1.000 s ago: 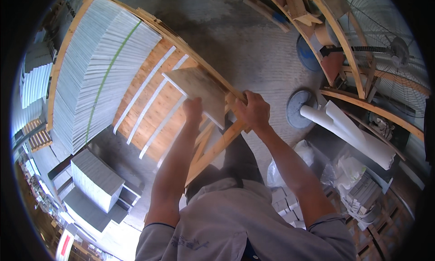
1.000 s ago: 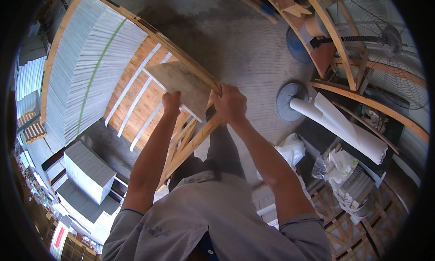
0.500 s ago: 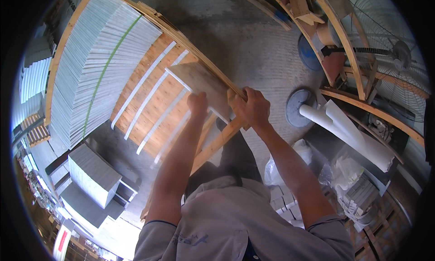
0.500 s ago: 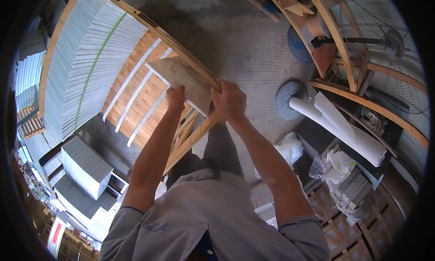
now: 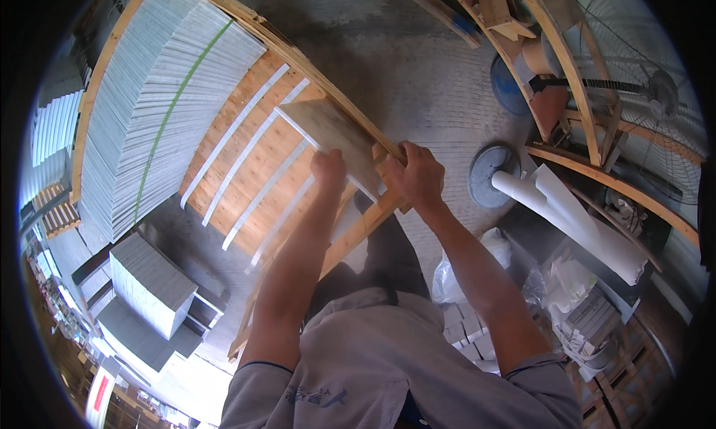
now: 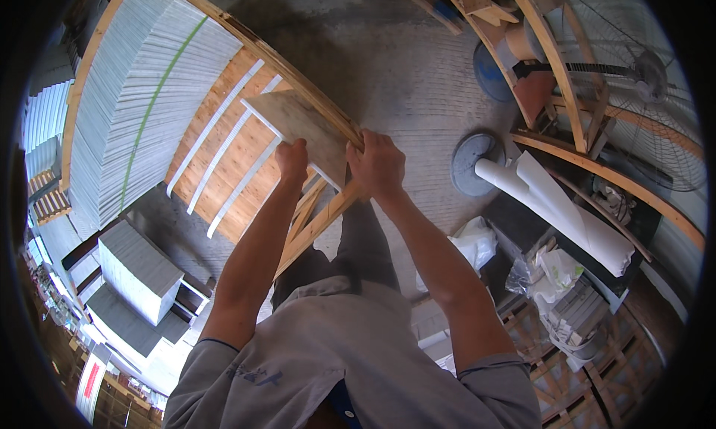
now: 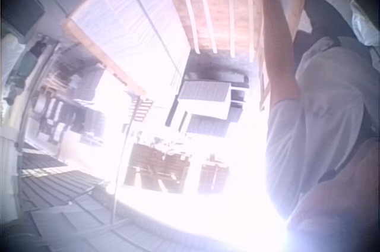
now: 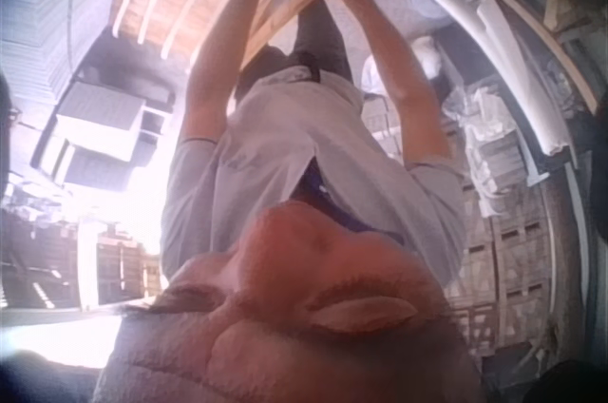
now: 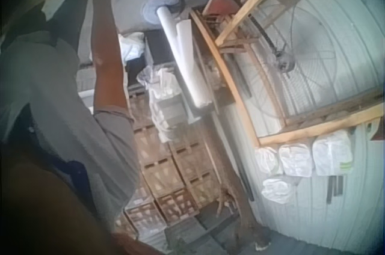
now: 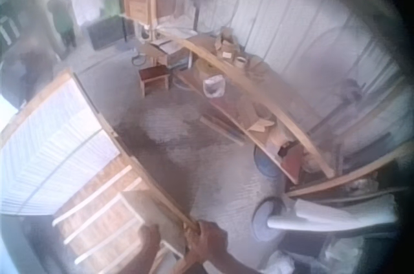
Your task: The person repeatedly picks up individual white sheets from a stack and places them onto a wooden rack. The person moves between the stack and the rack, handling one sheet at a time and arranging them on the rack throughout the clip.
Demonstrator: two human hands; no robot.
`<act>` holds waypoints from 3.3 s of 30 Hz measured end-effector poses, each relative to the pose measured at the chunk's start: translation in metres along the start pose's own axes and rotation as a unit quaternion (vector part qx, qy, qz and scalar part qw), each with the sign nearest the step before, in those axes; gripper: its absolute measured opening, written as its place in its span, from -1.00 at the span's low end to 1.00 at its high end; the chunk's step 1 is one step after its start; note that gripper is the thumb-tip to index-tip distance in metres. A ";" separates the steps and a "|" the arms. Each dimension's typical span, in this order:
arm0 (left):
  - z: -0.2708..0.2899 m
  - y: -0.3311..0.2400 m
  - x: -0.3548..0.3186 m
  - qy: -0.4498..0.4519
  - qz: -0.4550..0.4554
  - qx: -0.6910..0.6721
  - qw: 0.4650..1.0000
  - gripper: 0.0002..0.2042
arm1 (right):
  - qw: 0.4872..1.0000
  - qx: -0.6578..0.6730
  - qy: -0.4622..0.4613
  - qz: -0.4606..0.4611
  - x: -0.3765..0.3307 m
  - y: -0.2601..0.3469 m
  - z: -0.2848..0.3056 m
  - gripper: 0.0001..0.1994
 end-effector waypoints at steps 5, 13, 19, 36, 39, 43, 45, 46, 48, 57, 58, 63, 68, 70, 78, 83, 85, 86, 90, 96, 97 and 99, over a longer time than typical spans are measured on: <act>-0.001 -0.004 0.000 0.003 -0.019 0.056 0.998 -0.60 | 1.000 -0.006 0.011 -0.003 0.001 0.003 0.001 -0.72; 0.002 -0.007 0.000 0.011 -0.043 0.035 0.998 -0.61 | 1.000 -0.011 0.005 0.007 0.001 0.006 0.003 -0.72; 0.003 -0.009 -0.007 -0.030 -0.044 0.020 0.998 -0.63 | 1.000 -0.017 0.014 -0.007 0.001 0.004 0.002 -0.73; 0.014 -0.018 0.023 -0.034 -0.040 0.122 0.991 -0.55 | 1.000 -0.003 0.014 -0.008 0.000 0.000 0.000 -0.73; 0.018 -0.018 0.044 0.005 0.017 0.071 0.997 -0.55 | 1.000 -0.004 0.016 -0.005 0.000 0.001 0.000 -0.73; 0.022 -0.021 0.044 0.028 0.013 0.012 0.999 -0.58 | 1.000 -0.013 0.014 0.001 0.000 0.000 -0.001 -0.73; 0.024 -0.024 0.039 0.031 0.007 -0.008 0.999 -0.60 | 1.000 -0.011 0.010 0.001 -0.001 -0.001 -0.001 -0.73; 0.024 -0.026 0.037 0.035 0.010 -0.017 0.999 -0.60 | 1.000 -0.008 0.004 0.004 0.000 -0.001 -0.001 -0.73; 0.026 -0.030 0.033 0.038 0.016 -0.019 0.999 -0.62 | 1.000 -0.005 0.002 0.005 -0.001 -0.002 -0.001 -0.73; 0.020 -0.034 0.052 0.073 0.034 -0.081 0.993 -0.64 | 1.000 -0.007 0.010 0.004 0.000 0.000 -0.001 -0.74; 0.018 -0.030 0.056 0.085 0.042 -0.082 0.992 -0.64 | 1.000 -0.009 0.005 0.006 0.001 0.001 0.000 -0.75; 0.007 -0.009 0.052 0.079 0.018 -0.020 0.996 -0.64 | 1.000 -0.008 0.004 0.012 0.000 0.001 0.000 -0.76; -0.002 0.004 0.008 0.112 0.075 -0.033 0.990 -0.65 | 1.000 -0.016 -0.009 0.023 0.000 0.001 0.001 -0.76; 0.003 -0.004 0.001 0.134 0.087 -0.046 0.986 -0.63 | 1.000 -0.019 -0.007 0.022 0.000 0.002 0.001 -0.76; 0.007 -0.013 -0.002 0.134 0.088 -0.078 0.984 -0.62 | 1.000 -0.008 -0.002 0.010 0.000 0.000 0.002 -0.75; 0.003 -0.008 0.001 0.141 0.080 -0.046 0.986 -0.65 | 1.000 -0.006 -0.003 0.011 0.000 -0.001 0.001 -0.75; 0.002 -0.007 0.001 0.139 0.077 -0.052 0.986 -0.65 | 1.000 -0.007 0.000 0.008 -0.001 -0.002 -0.001 -0.75; 0.001 -0.007 0.000 0.138 0.073 -0.052 0.986 -0.64 | 1.000 -0.006 0.001 0.007 -0.001 -0.002 -0.001 -0.75; -0.003 -0.007 -0.004 0.131 0.070 -0.069 0.986 -0.62 | 1.000 -0.007 0.002 0.008 -0.001 -0.003 -0.002 -0.74; -0.007 -0.016 -0.009 0.158 0.096 -0.083 0.979 -0.61 | 1.000 -0.014 0.013 -0.001 0.001 -0.001 0.000 -0.70; -0.008 -0.020 -0.010 0.168 0.092 -0.092 0.977 -0.60 | 1.000 -0.012 0.013 0.000 0.001 0.000 0.000 -0.70; -0.011 -0.024 -0.013 0.187 0.099 -0.121 0.970 -0.60 | 1.000 0.000 0.009 -0.005 0.001 0.001 0.003 -0.70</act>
Point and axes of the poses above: each hand's wrist, its own x-axis towards the middle knuckle, its own z-axis out of the back of the hand, y = z × x, the point moved 5 cm from there along x, towards the middle knuckle, and after that the axes turned 1 degree about -y, right-handed, at the moved point
